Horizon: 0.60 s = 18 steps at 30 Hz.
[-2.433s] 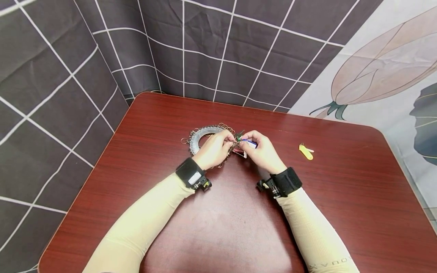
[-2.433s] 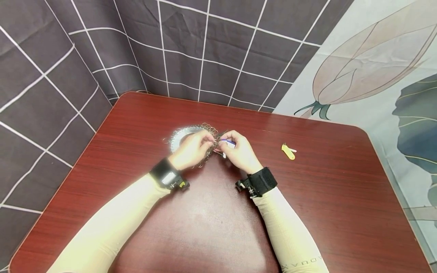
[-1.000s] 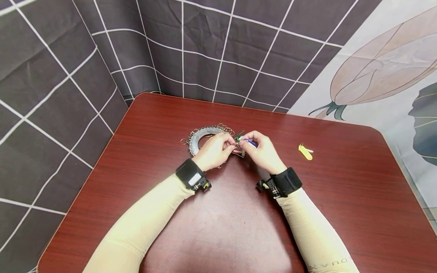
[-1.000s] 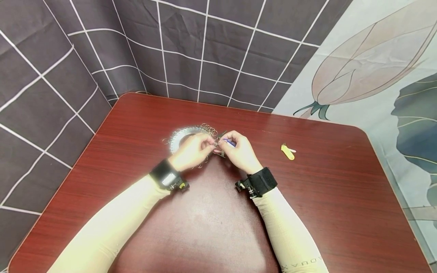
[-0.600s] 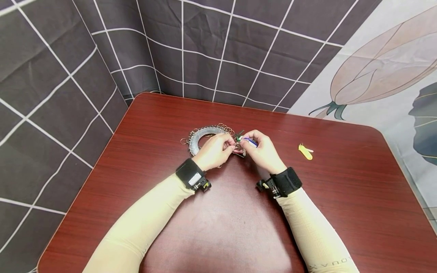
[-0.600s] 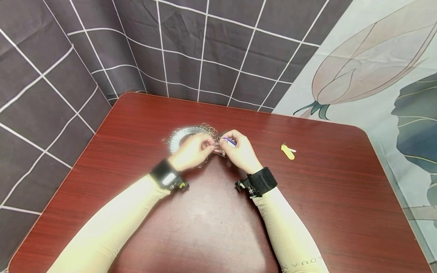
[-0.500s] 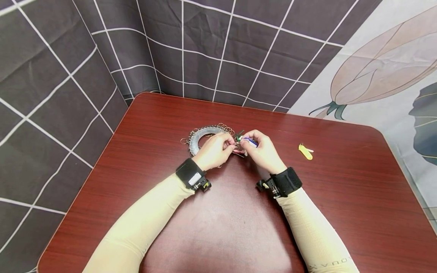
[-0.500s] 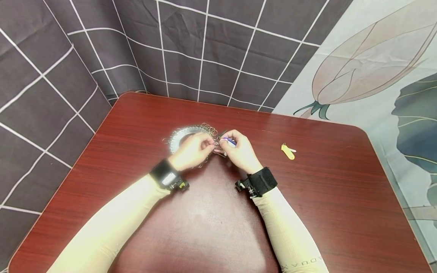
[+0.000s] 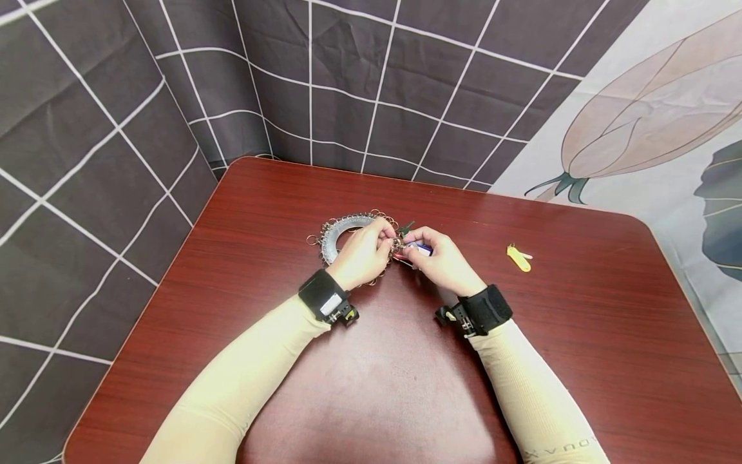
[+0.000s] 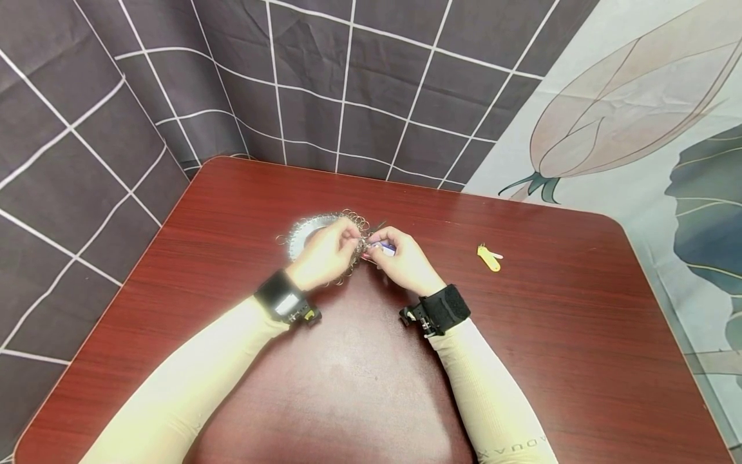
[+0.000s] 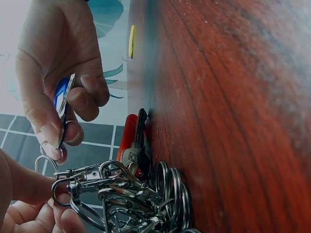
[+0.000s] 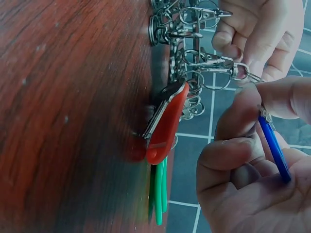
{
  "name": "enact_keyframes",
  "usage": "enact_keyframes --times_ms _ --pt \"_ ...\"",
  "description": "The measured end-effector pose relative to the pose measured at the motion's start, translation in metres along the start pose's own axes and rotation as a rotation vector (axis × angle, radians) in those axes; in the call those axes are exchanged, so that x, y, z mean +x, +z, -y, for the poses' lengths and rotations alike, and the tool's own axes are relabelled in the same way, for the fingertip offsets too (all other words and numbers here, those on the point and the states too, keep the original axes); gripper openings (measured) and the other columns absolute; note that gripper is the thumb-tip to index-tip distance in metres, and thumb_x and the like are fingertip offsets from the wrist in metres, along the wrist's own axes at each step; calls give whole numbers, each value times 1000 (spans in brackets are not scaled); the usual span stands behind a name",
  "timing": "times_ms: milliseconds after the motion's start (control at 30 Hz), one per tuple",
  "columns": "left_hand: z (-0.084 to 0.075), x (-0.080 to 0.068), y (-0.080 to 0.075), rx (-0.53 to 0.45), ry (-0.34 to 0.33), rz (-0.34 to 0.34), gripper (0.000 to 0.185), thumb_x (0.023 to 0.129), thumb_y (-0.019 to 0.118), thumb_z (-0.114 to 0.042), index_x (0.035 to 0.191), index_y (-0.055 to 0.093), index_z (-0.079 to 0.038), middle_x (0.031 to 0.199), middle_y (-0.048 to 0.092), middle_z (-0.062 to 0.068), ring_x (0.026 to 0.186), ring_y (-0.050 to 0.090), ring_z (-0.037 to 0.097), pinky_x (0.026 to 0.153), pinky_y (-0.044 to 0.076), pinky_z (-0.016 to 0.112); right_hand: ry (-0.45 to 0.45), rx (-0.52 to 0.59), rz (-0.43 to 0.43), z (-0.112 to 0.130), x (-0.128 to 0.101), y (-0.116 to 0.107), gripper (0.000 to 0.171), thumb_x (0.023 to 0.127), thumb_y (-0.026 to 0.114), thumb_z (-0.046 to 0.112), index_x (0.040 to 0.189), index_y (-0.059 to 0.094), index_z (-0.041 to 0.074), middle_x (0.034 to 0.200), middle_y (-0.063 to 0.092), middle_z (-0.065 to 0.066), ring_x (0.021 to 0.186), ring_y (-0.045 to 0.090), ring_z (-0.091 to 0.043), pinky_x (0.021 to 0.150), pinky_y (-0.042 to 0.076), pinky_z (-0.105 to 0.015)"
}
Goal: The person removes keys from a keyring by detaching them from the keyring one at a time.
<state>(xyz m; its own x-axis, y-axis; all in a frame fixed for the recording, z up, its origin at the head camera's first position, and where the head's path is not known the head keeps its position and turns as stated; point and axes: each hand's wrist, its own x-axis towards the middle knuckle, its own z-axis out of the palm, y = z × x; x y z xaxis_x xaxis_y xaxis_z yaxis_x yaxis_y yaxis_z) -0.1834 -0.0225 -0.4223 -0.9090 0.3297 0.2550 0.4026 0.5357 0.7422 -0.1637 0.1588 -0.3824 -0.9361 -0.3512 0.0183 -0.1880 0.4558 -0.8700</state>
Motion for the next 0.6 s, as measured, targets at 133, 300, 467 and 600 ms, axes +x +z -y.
enact_keyframes --times_ms 133,300,467,600 --pt "0 0 0 -1 8 -3 9 93 55 -8 101 56 -10 84 59 0 74 57 11 68 46 27 -13 -14 -2 0 0 0 15 91 59 -2 104 59 -8 84 60 -27 72 58 -48 54 46 -22" --pt "1 0 1 -5 -13 12 8 92 57 -10 99 57 -13 78 58 -3 70 56 9 63 46 27 -24 -5 -17 -1 0 0 13 91 59 -1 102 59 -8 80 59 -30 71 56 -49 54 45 -23" --pt "0 0 -1 -6 -12 29 8 91 59 -9 97 58 -14 70 56 -2 62 53 11 56 43 27 -26 3 -50 -1 0 0 11 90 60 -1 100 60 -7 78 60 -27 68 57 -44 53 45 -22" --pt "-3 0 -2 8 8 47 8 90 59 -8 96 58 -13 71 54 -1 62 52 12 56 42 27 -23 11 -72 -3 1 0 11 90 60 0 99 60 -6 76 60 -27 67 57 -42 53 45 -22"
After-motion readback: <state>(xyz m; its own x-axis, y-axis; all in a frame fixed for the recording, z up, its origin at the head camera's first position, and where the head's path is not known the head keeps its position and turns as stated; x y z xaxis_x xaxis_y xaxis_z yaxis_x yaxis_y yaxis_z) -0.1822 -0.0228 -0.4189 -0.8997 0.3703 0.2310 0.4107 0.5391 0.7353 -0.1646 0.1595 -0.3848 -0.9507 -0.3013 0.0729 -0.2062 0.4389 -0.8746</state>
